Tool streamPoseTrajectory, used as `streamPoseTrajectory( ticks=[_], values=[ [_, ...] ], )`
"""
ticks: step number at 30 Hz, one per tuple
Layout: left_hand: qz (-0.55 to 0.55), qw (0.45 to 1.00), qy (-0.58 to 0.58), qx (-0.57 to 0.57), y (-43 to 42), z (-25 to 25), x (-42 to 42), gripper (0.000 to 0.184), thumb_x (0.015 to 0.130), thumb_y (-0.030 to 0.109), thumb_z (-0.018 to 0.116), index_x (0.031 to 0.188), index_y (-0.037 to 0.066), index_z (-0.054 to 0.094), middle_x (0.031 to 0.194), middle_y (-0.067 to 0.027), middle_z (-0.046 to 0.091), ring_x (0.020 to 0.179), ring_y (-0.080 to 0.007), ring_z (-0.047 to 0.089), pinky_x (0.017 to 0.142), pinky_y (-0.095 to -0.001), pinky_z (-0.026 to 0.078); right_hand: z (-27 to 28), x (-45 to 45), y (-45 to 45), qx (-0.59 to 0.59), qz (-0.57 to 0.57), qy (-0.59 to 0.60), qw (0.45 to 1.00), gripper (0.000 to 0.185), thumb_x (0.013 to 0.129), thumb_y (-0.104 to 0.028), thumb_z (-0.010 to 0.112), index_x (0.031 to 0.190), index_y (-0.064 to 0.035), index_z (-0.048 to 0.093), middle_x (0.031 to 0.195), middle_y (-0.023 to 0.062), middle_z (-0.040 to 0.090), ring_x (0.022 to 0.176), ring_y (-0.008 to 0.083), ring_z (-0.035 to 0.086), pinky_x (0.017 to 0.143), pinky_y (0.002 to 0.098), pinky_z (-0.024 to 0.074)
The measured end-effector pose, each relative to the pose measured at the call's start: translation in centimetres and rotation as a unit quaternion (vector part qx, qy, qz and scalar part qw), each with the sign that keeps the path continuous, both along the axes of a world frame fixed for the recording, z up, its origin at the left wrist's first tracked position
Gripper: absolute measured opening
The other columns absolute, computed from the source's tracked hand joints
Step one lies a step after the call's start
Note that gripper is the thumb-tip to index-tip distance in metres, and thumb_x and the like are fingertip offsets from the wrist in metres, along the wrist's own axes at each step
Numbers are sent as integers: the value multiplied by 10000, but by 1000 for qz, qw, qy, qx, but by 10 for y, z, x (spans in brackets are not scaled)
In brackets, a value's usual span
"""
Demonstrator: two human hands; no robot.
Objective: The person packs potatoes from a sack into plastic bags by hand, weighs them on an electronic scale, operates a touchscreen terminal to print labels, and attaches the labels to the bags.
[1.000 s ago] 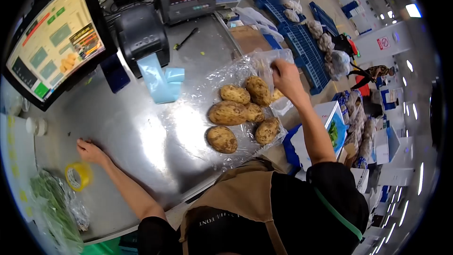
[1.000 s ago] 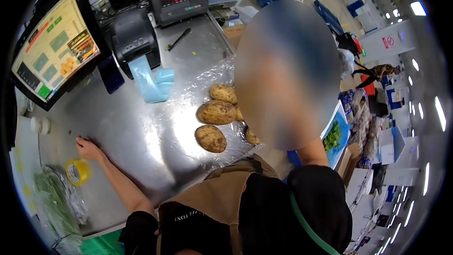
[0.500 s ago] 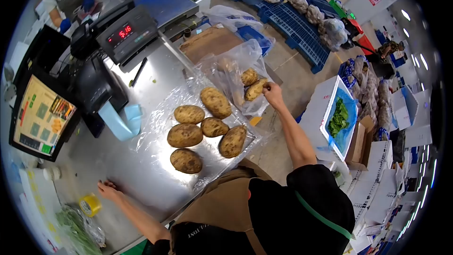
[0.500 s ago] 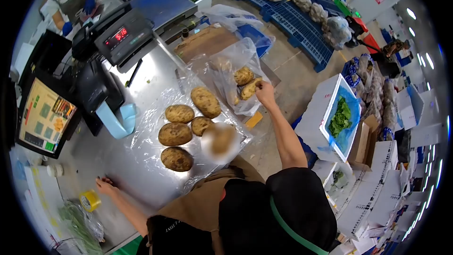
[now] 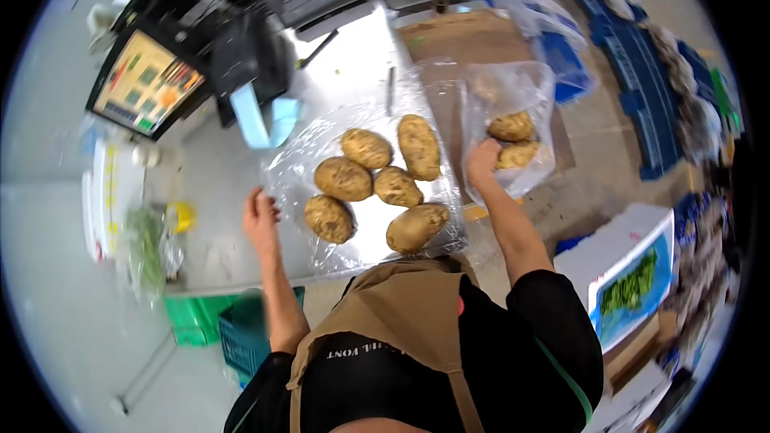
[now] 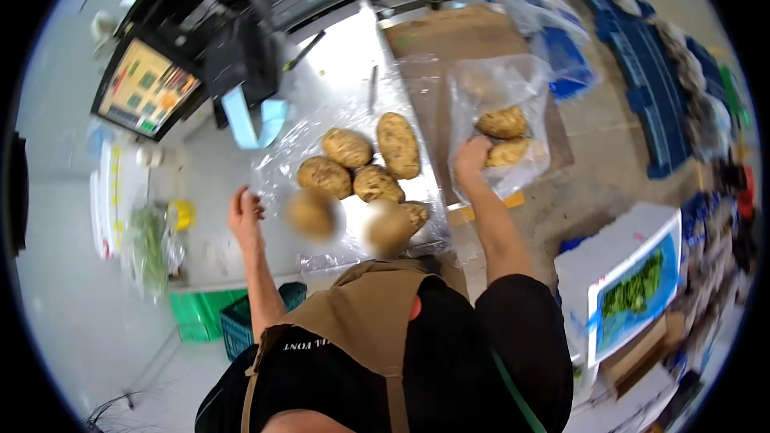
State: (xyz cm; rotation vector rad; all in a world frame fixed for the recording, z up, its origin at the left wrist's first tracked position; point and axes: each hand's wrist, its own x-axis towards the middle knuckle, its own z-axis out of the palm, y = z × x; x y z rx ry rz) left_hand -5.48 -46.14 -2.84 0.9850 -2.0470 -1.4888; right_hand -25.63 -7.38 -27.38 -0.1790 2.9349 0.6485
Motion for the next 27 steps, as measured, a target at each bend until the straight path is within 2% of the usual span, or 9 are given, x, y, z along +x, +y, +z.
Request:
streamPoseTrajectory(
  ticks=[3, 5, 9, 13, 16, 18, 22, 24, 27],
  values=[
    [-54, 995, -35, -72, 34, 7, -1, 278, 893, 180, 561, 1113, 10, 584, 832, -47, 618, 691, -110, 570, 606, -234, 463, -28, -10, 15, -52, -17, 17, 998, 307, 843, -242, 478, 1045, -57, 615, 1064, 150, 548, 952, 271, 502, 777, 406, 351],
    [-98, 986, -72, -111, 48, 12, -1, 341, 827, 155, 638, 1136, 27, 571, 953, -92, 619, 861, -199, 599, 741, -306, 478, -13, -8, 11, -139, -27, 8, 990, 349, 771, -245, 555, 1051, -43, 606, 1055, 164, 546, 941, 277, 514, 772, 415, 377],
    [-291, 889, -100, -339, 72, 36, -19, 629, 665, 147, 762, 1236, 101, 500, 1221, -144, 487, 1146, -317, 457, 937, -415, 376, 125, 14, 22, -349, -55, 54, 934, 486, 612, -203, 669, 1045, -2, 578, 982, 178, 558, 916, 292, 549, 771, 425, 437],
    [-359, 820, -169, -412, 85, 24, -43, 835, 566, 147, 814, 1305, 168, 425, 1337, -138, 374, 1239, -356, 352, 999, -501, 289, 216, 39, 24, -572, -15, 29, 820, 574, 625, -191, 676, 1151, -25, 519, 1053, 175, 543, 999, 351, 489, 876, 450, 388],
    [-363, 800, -170, -446, 87, 10, -52, 851, 545, 162, 821, 1298, 172, 423, 1328, -130, 376, 1234, -352, 358, 976, -537, 287, 305, 75, -14, -687, 80, -90, 717, 534, 614, -123, 605, 1138, -72, 520, 1013, 172, 542, 978, 308, 511, 862, 405, 419],
    [-366, 794, -150, -461, 87, 0, -55, 845, 535, 164, 824, 1284, 165, 433, 1314, -130, 386, 1226, -352, 364, 965, -532, 296, 289, 90, -36, -699, 207, -175, 662, 578, 629, -144, 632, 1188, -82, 501, 1048, 190, 531, 1026, 320, 495, 912, 384, 394],
    [-380, 799, -112, -452, 85, 5, -60, 814, 532, 164, 814, 1257, 126, 445, 1195, -171, 467, 1092, -376, 468, 891, -471, 387, 254, 116, -86, -666, 219, -250, 668, 666, 644, -168, 655, 1251, -12, 428, 1079, 209, 449, 1066, 364, 417, 935, 451, 336],
    [-346, 888, -103, -285, 88, 18, -63, 757, 578, 145, 794, 1243, 62, 443, 1111, -175, 536, 1000, -352, 548, 856, -426, 441, 241, 119, -97, -655, 206, -256, 681, 681, 695, -191, 654, 1294, -11, 383, 1137, 247, 430, 1102, 407, 405, 953, 478, 329],
    [-197, 968, -18, -156, 74, 11, -65, 718, 613, 128, 781, 1231, 6, 437, 1074, -155, 578, 969, -294, 587, 853, -389, 470, 242, 110, -95, -738, 162, -187, 628, 730, 717, -241, 712, 1314, -12, 360, 1267, 256, 377, 1214, 392, 362, 1006, 466, 336]
  ],
)
